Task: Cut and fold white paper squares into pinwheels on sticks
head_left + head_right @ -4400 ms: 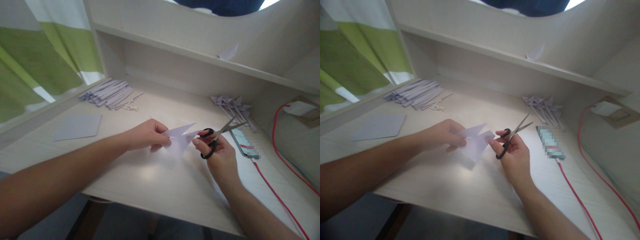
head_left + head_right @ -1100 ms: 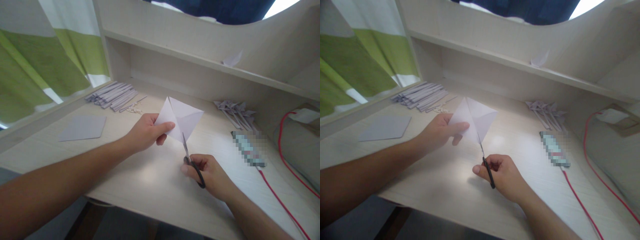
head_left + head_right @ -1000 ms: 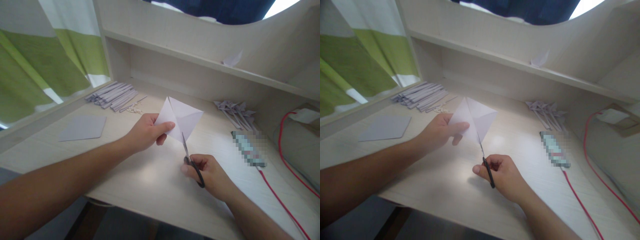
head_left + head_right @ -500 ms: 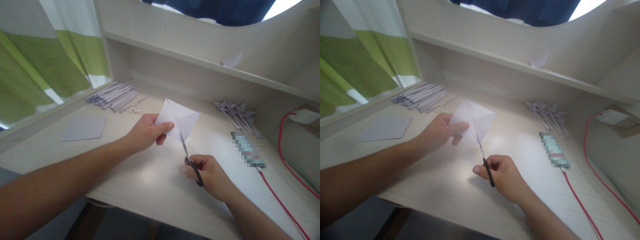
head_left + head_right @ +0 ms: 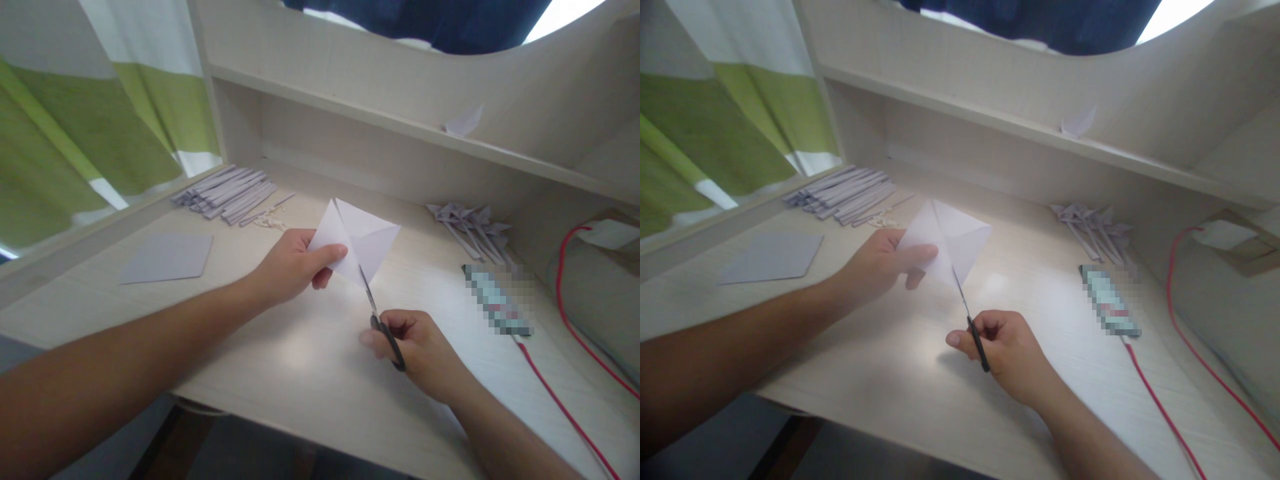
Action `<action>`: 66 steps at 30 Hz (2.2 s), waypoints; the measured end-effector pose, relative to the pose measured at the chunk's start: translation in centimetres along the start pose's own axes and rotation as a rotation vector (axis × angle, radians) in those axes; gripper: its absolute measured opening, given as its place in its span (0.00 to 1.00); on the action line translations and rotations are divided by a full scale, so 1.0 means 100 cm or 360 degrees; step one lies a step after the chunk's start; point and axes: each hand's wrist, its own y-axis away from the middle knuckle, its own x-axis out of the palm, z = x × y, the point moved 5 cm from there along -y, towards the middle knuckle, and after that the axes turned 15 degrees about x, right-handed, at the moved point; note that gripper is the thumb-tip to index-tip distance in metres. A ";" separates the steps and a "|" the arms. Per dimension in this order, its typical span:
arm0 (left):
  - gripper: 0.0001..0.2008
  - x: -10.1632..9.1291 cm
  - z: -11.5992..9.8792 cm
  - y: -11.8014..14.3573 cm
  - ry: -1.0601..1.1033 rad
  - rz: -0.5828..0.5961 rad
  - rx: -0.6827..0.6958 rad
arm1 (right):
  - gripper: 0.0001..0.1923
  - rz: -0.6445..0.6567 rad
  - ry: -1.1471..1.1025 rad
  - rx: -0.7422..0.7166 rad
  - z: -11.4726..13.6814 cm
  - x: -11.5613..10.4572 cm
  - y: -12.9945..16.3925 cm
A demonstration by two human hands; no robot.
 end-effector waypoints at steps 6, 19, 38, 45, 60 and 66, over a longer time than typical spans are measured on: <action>0.19 0.000 0.002 0.000 0.0022 0.0017 0.0022 | 0.26 -0.0037 0.0034 -0.0006 0.000 -0.001 0.000; 0.21 0.003 0.004 0.001 0.0020 0.0100 0.0012 | 0.26 -0.0030 0.0004 0.0005 0.001 0.000 0.000; 0.21 0.007 0.007 0.003 0.0014 0.0172 -0.0030 | 0.25 -0.0033 -0.0045 0.0015 0.000 -0.001 0.000; 0.21 0.006 0.006 0.003 0.0033 0.0164 -0.0034 | 0.24 -0.0040 -0.0056 0.0007 0.003 -0.001 0.000; 0.21 0.009 0.009 0.005 0.0036 0.0187 -0.0053 | 0.24 -0.0052 -0.0026 0.0000 0.002 0.000 0.000; 0.21 0.010 0.007 0.004 0.0044 0.0184 -0.0049 | 0.24 -0.0076 -0.0027 -0.0007 0.003 -0.001 -0.001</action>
